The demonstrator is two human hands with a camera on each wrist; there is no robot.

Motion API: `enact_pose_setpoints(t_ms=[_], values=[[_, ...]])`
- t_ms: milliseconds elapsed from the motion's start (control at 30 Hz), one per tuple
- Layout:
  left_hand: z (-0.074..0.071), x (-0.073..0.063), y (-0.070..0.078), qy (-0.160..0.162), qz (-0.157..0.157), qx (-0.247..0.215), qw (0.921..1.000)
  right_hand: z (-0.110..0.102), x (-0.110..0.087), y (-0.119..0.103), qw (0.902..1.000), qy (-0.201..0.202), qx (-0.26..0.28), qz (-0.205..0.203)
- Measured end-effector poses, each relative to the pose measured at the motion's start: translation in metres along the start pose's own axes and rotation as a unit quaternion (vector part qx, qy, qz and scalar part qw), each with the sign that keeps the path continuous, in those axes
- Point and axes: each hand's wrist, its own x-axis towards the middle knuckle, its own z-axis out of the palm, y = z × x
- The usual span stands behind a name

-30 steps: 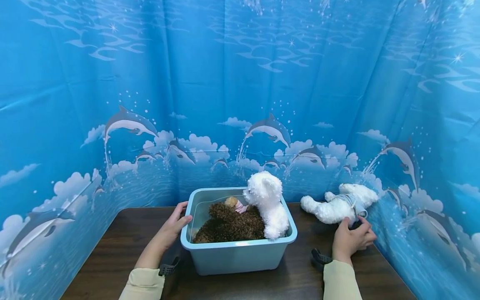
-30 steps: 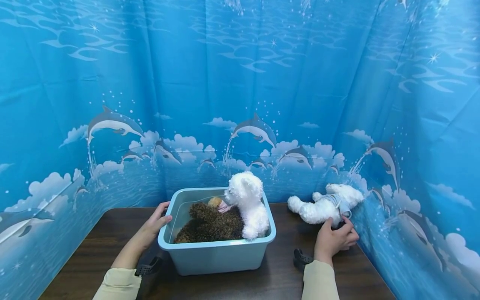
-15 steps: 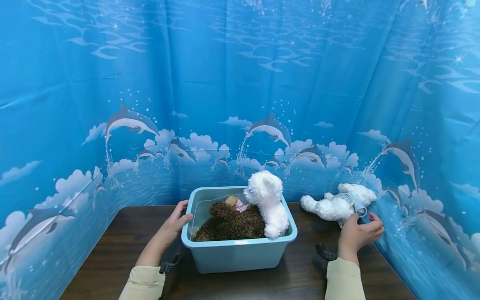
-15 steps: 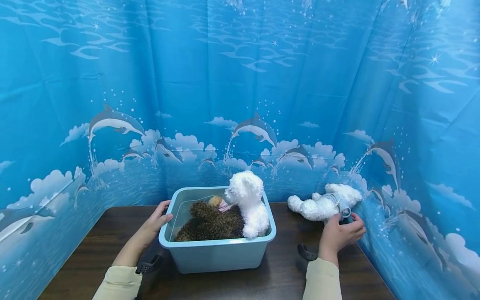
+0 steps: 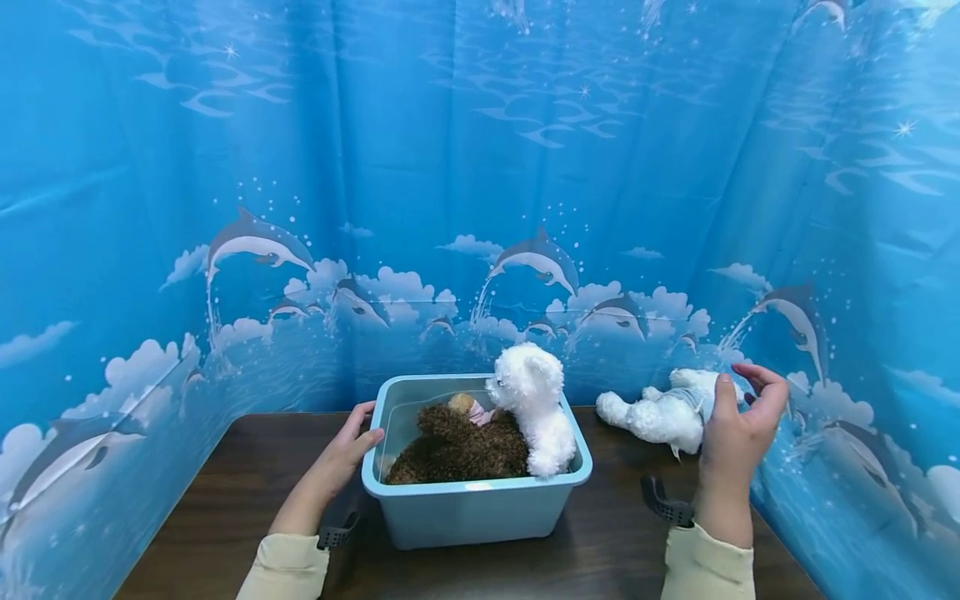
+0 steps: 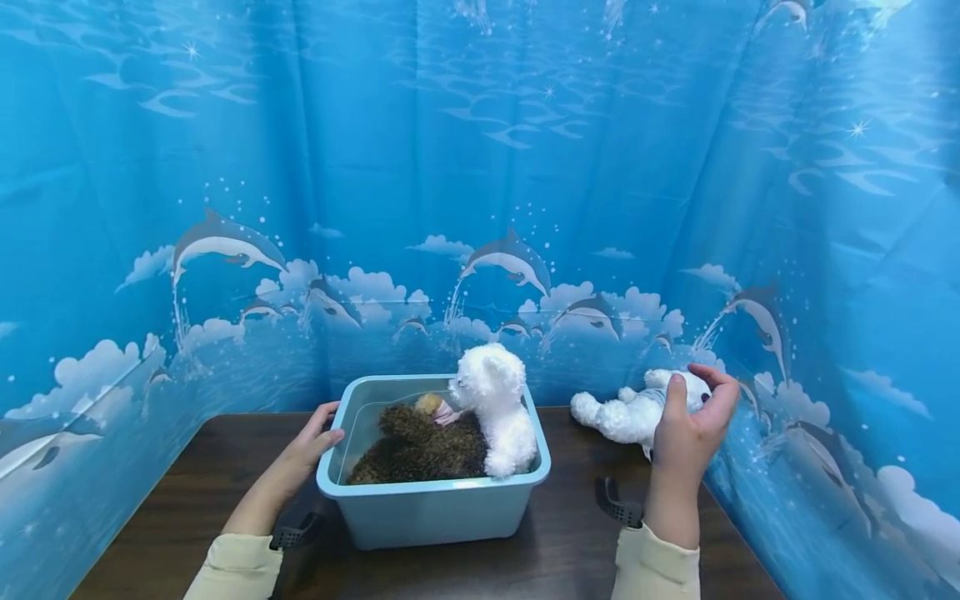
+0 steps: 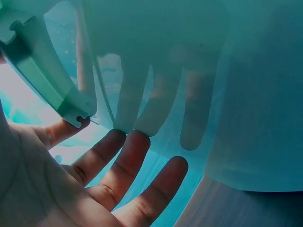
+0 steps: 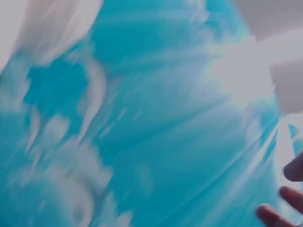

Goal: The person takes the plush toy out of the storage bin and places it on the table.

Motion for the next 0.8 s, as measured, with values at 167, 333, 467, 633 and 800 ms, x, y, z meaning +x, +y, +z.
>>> enact_pose_setpoints(t_ms=[167, 333, 467, 633, 800], values=[[-0.001, 0.002, 0.001, -0.006, 0.000, -0.002, 1.0000, 0.004, -0.021, -0.046, 0.9927, -0.112, 0.043, -0.001], [0.000, 0.000, -0.001, -0.009, -0.007, -0.004, 0.9999, 0.018, -0.037, -0.057, 0.9679, -0.249, -0.003, 0.033], [0.000, -0.001, 0.000, -0.008, -0.006, -0.004, 0.9999, 0.033, -0.046, -0.053, 0.9429, -0.327, -0.020, 0.059], [0.001, -0.003, 0.000, -0.008, -0.004, -0.009, 0.9999, 0.049, -0.059, -0.045, 0.9265, -0.371, -0.043, 0.043], [0.002, -0.002, 0.000, -0.006, -0.001, -0.008, 0.9999, 0.063, -0.071, -0.037, 0.9074, -0.416, -0.059, 0.015]])
